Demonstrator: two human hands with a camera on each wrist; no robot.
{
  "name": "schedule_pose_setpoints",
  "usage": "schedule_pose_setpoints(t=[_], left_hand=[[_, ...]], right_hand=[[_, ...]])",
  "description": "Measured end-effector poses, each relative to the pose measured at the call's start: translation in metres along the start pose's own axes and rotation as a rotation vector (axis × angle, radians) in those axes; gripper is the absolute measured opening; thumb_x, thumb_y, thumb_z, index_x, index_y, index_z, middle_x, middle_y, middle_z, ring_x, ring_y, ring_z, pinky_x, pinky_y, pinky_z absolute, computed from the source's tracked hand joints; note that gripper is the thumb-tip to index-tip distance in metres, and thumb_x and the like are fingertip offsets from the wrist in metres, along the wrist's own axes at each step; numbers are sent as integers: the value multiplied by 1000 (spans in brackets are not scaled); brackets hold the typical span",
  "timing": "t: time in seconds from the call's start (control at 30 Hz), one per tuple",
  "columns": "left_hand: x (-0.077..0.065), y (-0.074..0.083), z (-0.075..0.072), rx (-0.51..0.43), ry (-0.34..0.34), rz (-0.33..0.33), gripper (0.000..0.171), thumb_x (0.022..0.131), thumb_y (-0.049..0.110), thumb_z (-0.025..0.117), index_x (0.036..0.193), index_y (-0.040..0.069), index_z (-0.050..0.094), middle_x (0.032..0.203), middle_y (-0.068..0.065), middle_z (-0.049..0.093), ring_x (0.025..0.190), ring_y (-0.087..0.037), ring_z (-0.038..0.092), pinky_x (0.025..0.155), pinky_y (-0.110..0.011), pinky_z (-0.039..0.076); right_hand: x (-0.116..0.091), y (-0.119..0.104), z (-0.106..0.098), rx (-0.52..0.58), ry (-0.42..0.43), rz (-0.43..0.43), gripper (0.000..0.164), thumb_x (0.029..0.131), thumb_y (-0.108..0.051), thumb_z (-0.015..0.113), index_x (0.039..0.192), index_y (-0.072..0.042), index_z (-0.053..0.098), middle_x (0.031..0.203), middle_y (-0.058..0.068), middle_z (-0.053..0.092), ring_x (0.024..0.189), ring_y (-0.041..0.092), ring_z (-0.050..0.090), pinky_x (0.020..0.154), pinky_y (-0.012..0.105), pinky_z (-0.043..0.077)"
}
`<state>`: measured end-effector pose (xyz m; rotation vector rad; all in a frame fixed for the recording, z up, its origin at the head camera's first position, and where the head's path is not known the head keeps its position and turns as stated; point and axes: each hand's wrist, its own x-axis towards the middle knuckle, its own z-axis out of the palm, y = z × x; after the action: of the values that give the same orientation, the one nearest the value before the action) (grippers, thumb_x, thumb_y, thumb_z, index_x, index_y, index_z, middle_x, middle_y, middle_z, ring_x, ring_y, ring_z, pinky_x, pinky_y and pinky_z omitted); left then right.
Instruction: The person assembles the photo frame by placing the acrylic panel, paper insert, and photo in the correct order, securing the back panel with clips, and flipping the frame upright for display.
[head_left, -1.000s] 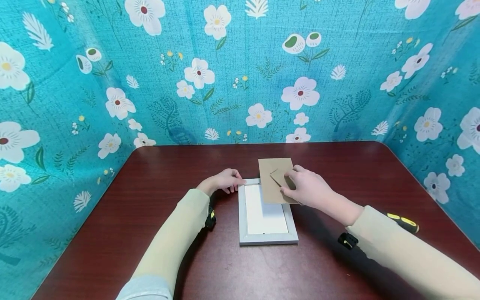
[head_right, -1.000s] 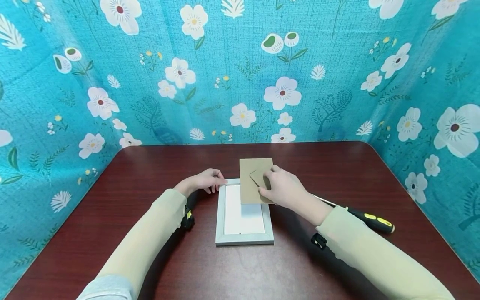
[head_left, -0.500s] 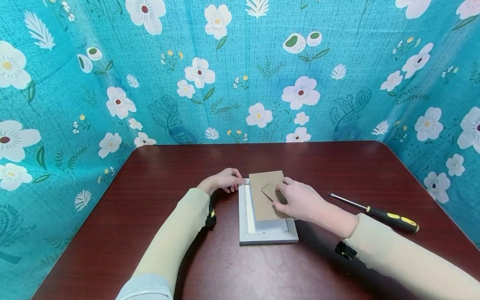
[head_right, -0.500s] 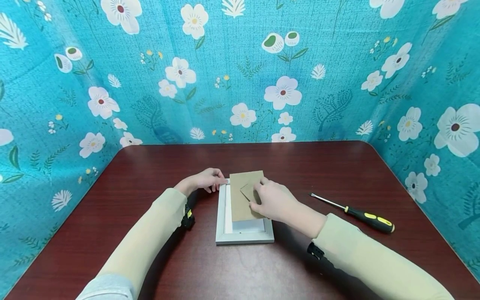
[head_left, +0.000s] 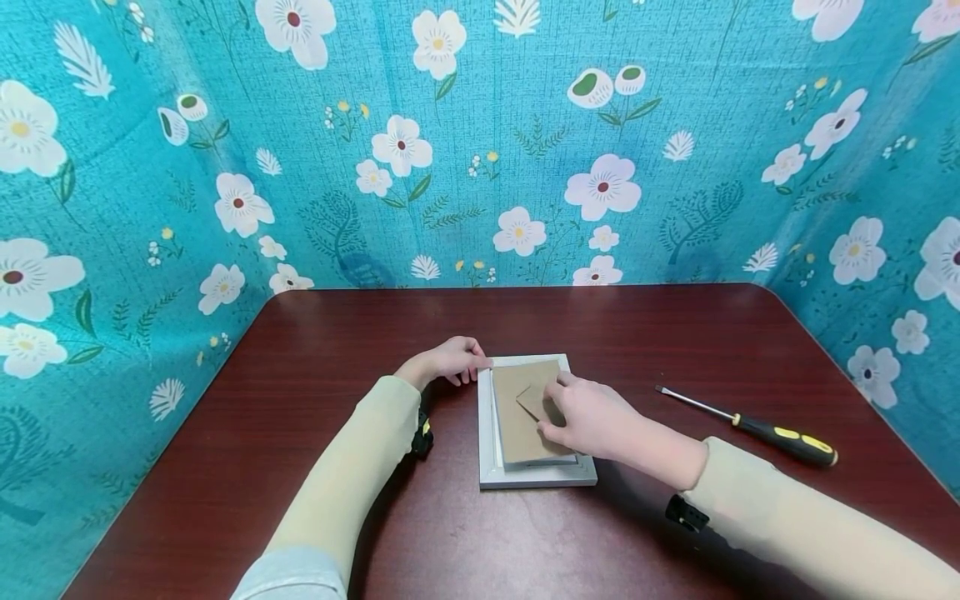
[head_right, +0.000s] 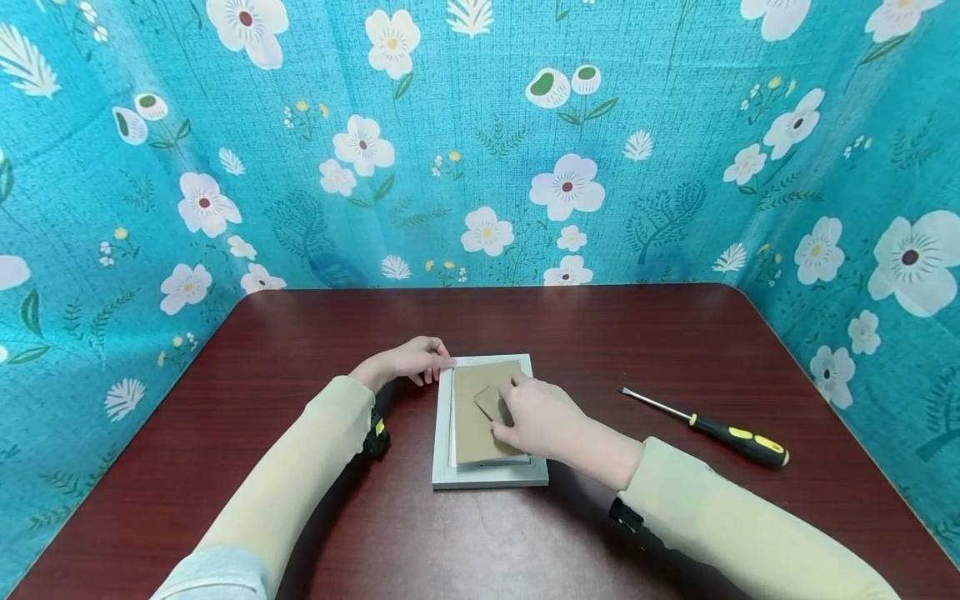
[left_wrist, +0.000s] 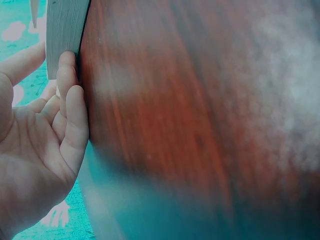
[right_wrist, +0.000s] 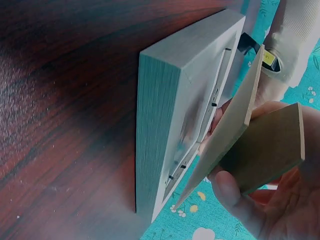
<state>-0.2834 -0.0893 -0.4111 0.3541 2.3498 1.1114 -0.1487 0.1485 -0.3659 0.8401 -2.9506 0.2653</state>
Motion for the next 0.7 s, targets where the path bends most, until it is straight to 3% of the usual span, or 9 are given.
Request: schedule_pose_setpoints(t=[0.7], left_hand=[[2,-1,1,-8,2,5,23,95,27,63,98,5,57,77,-9,60,63,-17,52,58,-28,49]], right_hand=[[6,-2,10,39,-14,25,27,81,-31,76,90,-8,65,75,-2,47,54,10,41,47,25,37]])
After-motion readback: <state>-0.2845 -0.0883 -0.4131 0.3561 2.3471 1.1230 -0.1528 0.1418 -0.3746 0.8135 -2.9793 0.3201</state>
